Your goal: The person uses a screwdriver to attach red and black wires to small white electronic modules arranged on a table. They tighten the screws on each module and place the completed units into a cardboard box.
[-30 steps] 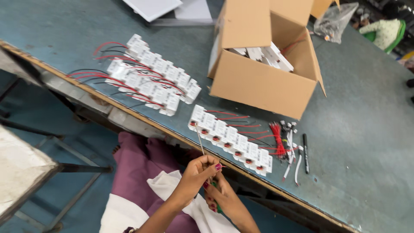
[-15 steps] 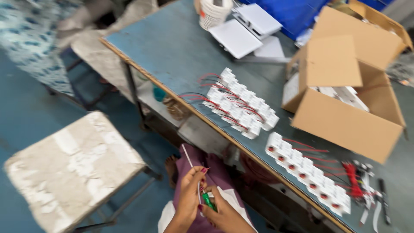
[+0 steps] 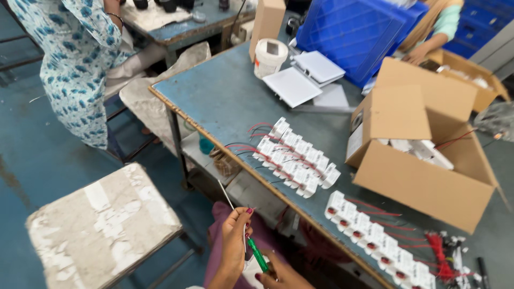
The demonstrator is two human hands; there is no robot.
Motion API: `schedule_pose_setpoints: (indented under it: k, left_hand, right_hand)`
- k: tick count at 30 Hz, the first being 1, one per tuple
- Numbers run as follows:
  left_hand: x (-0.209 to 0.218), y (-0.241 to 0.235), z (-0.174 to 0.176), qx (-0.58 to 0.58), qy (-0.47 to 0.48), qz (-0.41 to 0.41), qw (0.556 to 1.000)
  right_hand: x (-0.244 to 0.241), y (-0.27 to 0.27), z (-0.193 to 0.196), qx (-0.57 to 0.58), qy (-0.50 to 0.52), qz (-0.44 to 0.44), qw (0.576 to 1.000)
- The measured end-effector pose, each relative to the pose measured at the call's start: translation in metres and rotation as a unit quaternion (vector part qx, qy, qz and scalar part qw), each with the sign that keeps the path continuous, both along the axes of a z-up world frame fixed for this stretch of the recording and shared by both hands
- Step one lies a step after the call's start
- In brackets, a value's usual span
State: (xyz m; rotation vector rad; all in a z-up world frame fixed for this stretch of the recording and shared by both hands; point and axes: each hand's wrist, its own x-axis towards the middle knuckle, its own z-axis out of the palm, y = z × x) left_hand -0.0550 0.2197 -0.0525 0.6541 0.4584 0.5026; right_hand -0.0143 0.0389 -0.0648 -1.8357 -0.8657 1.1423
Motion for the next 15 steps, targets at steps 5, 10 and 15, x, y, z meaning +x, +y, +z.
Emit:
schedule_pose_setpoints:
  k: [5,10,15]
  left_hand:
    - [0.063,-0.045,0.008,0.108,0.033,-0.036,0.993]
    - [0.126,-0.077,0.002,0.201,0.069,-0.117,0.970]
    - [0.166,-0.086,-0.014,0.314,0.057,-0.165,0.933]
  right_hand:
    - [0.041,-0.055,-0.037,0.002,-0.080,0.033,0.996]
    - [0.070,-0.160,-0.024,0.013,-0.052,0.012,0.999]
    - [0.109,-0.243,0.011,0.077,0.029,0.010,0.997]
